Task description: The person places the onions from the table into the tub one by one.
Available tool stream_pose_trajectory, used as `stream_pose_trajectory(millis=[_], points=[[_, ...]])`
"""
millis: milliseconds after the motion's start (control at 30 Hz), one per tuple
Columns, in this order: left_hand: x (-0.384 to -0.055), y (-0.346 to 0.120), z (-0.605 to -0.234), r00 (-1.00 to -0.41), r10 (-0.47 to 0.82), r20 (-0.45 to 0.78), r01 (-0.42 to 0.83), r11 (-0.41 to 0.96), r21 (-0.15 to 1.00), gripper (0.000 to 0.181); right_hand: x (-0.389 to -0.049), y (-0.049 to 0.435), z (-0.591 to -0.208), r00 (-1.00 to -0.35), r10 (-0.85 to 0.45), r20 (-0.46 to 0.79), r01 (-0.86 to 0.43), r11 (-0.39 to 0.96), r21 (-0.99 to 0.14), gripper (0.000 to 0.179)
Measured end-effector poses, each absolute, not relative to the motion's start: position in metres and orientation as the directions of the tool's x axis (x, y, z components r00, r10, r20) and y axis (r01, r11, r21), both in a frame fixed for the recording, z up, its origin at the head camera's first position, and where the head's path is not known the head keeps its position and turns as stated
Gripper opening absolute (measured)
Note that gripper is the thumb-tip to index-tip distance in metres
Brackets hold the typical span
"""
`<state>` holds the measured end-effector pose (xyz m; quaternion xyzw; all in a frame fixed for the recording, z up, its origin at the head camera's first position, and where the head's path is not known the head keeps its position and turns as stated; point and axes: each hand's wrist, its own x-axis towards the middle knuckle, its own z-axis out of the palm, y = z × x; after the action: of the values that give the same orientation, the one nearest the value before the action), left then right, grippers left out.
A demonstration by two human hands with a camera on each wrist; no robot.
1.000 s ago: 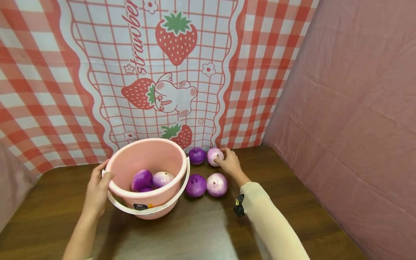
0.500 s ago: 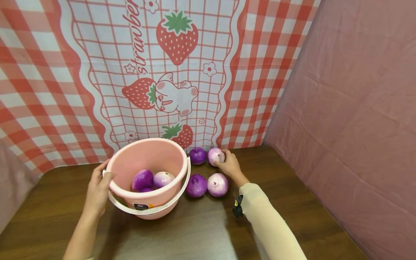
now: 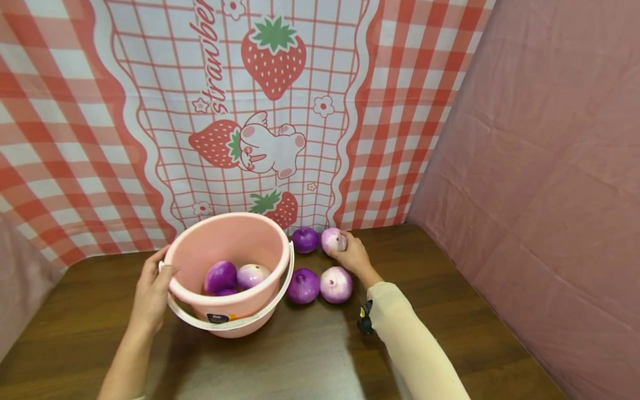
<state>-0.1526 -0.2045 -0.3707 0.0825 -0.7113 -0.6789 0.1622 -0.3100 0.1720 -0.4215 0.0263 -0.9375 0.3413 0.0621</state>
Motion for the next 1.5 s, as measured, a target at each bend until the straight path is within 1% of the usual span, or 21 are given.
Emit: stream_pose_trajectory(millis=[33, 233, 267, 467, 733, 933, 1067, 1267, 1500], points=[[-0.153, -0.204, -0.371, -0.934, -0.337, 0.118, 0.101, 0.066, 0.993, 0.052, -0.315, 0.174, -0.428, -0.987, -0.017, 0.158, -0.114, 0.772, -0.626, 0.072], [-0.153, -0.205, -0.371, -0.936, -0.334, 0.115, 0.099, 0.063, 0.993, 0.052, -0.315, 0.174, -0.427, -0.988, -0.026, 0.155, -0.120, 0.762, -0.636, 0.070], [-0.152, -0.205, -0.371, -0.935, -0.335, 0.116, 0.101, 0.060, 0.993, 0.052, -0.310, 0.173, -0.421, -0.991, -0.021, 0.131, -0.102, 0.755, -0.648, 0.069], [-0.153, -0.205, -0.371, -0.937, -0.332, 0.110, 0.098, 0.052, 0.994, 0.052, -0.309, 0.174, -0.422, -0.990, -0.028, 0.139, -0.109, 0.776, -0.621, 0.068], [-0.152, -0.206, -0.371, -0.940, -0.319, 0.116, 0.106, 0.050, 0.993, 0.053, -0.309, 0.171, -0.422, -0.993, -0.027, 0.119, -0.096, 0.774, -0.625, 0.072], [-0.153, -0.206, -0.371, -0.941, -0.316, 0.119, 0.110, 0.046, 0.993, 0.053, -0.312, 0.169, -0.422, -0.994, -0.079, 0.073, -0.108, 0.794, -0.599, 0.081], [-0.152, -0.206, -0.370, -0.942, -0.317, 0.111, 0.103, 0.043, 0.994, 0.053, -0.312, 0.167, -0.422, -0.992, -0.105, 0.066, -0.123, 0.808, -0.576, 0.079], [-0.153, -0.206, -0.369, -0.941, -0.322, 0.098, 0.089, 0.044, 0.995, 0.053, -0.313, 0.166, -0.421, -0.990, -0.078, 0.118, -0.131, 0.823, -0.552, 0.073], [-0.153, -0.206, -0.370, -0.942, -0.321, 0.098, 0.091, 0.039, 0.995, 0.053, -0.312, 0.164, -0.424, -0.976, -0.069, 0.206, -0.173, 0.820, -0.545, 0.068]])
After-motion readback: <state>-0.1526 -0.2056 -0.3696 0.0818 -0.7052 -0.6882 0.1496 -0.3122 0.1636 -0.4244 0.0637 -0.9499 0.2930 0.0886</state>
